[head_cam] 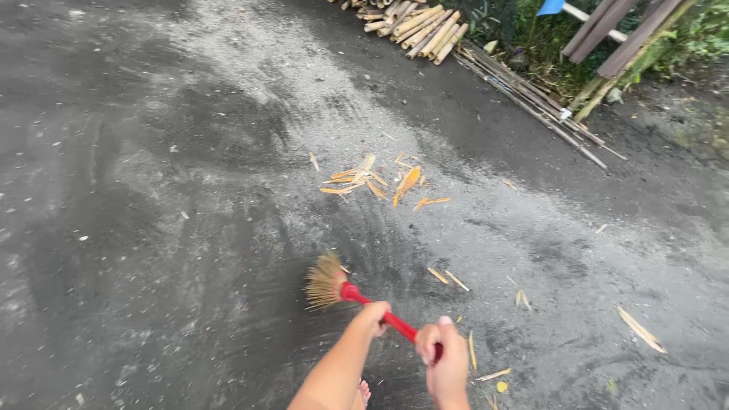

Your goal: Sweeping dry leaves and debris from an outdoor paved surface using a broom.

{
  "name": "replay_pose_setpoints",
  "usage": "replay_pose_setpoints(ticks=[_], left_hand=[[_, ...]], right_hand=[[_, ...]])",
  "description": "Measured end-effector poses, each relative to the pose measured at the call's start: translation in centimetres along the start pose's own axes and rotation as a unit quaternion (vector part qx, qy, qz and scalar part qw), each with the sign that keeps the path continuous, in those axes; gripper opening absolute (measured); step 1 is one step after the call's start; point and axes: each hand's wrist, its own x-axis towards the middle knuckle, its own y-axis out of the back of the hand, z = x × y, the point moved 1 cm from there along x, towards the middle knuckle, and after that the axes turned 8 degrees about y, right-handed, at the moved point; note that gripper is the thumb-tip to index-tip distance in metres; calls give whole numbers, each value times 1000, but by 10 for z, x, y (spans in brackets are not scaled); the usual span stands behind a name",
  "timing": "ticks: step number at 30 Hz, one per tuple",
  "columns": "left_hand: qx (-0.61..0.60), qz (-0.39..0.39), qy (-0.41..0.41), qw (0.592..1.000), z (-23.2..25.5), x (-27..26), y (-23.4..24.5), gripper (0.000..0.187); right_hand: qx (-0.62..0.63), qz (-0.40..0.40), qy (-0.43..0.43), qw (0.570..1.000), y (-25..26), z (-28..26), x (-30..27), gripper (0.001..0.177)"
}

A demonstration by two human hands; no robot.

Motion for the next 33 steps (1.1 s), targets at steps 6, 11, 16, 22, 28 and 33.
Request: replay_pose_setpoints(ticks=[6,11,16,22,28,33], left_hand=[[29,-159,31,986,21,-67,-143,13],[20,-168,-75,983,46,-80,-151,13],[-53,-21,-168,984,101,-62,-49,31],[-60,170,-125,976,142,19,12,90],[-27,19,-35,999,135,86,-121,39],[133,-225,69,963,173,11,-186,11]], right_hand=[[-166,-7,-10,986,28,-40,26,66],[-108,-58,49,991,25,-88,48,64],[4,-60,68,996,21,-39,84,62],[98,-20,24,995,17,43,137,61],[31,188,-21,981,49,52,165,65],[-178,86,-59,978,20,48,188,66]])
